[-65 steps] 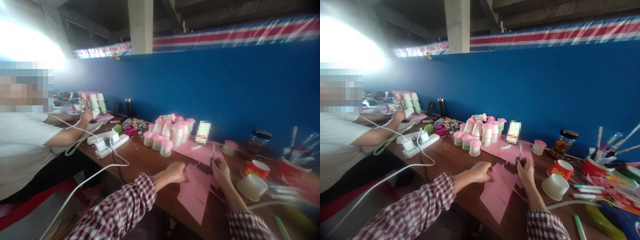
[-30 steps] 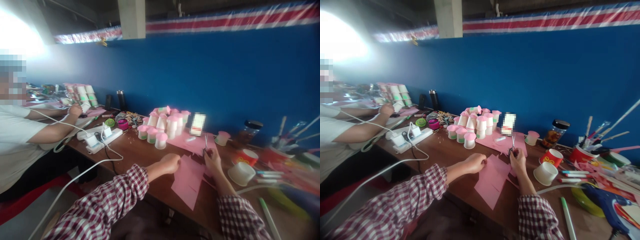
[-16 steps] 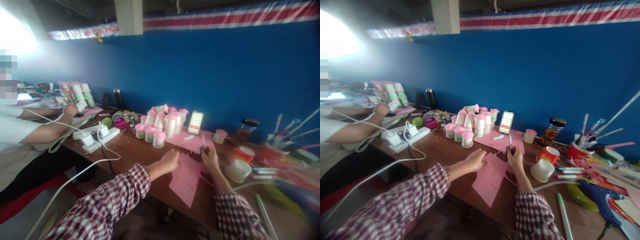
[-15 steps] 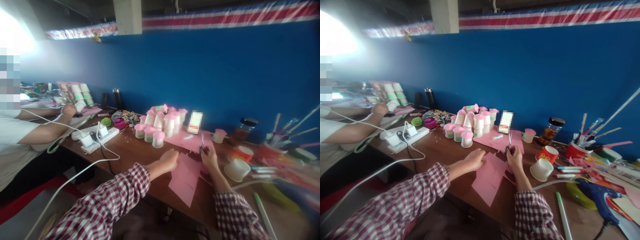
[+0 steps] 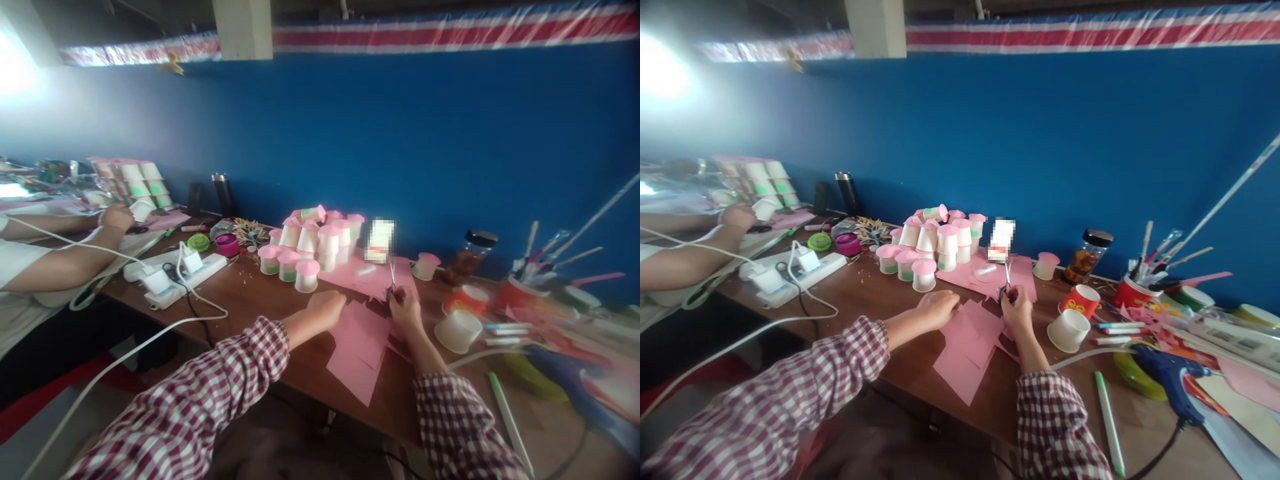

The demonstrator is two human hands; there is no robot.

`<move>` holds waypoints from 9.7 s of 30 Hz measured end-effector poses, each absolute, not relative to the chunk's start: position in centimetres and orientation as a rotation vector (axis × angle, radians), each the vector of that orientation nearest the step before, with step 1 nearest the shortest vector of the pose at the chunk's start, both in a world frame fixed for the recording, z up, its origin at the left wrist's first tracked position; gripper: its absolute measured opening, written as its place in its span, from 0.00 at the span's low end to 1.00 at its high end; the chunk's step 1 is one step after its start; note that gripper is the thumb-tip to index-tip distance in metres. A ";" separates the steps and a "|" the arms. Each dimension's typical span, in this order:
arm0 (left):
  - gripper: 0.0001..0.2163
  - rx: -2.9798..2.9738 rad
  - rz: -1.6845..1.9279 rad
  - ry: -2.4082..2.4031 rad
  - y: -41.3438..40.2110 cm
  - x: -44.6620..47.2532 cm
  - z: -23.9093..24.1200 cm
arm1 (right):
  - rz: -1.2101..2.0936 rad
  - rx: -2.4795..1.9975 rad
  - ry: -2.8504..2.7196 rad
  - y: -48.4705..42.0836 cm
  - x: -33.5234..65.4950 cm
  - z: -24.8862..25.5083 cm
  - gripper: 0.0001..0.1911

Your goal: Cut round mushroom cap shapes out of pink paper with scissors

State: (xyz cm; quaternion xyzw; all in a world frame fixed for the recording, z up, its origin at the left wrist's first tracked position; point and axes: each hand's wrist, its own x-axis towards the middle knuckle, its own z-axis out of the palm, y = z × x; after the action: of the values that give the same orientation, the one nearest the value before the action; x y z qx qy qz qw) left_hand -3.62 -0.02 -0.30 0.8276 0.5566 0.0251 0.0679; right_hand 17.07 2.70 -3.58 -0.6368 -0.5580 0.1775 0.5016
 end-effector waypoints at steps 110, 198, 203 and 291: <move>0.11 1.374 1.041 1.173 2.8 0.1 -3.6 | 1.054 -1.077 -0.831 2.9 15.7 -3.1 0.21; 0.12 1.603 1.010 1.169 3.2 -0.1 -4.3 | 0.965 -1.067 -0.849 3.0 16.2 -3.5 0.24; 0.16 1.615 1.008 1.163 3.4 0.1 -4.5 | 0.929 -1.131 -0.846 3.0 16.2 -3.2 0.26; 0.17 0.592 1.378 1.042 4.2 -0.4 -2.5 | 1.144 -1.127 -1.238 1.0 14.9 -2.6 0.21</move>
State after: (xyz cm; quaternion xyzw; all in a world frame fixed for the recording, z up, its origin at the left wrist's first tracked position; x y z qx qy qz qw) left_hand -0.42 4.17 -2.52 0.2565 0.4517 0.5970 0.6114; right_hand 14.92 1.01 -2.60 -0.4719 -0.5184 0.4787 0.5285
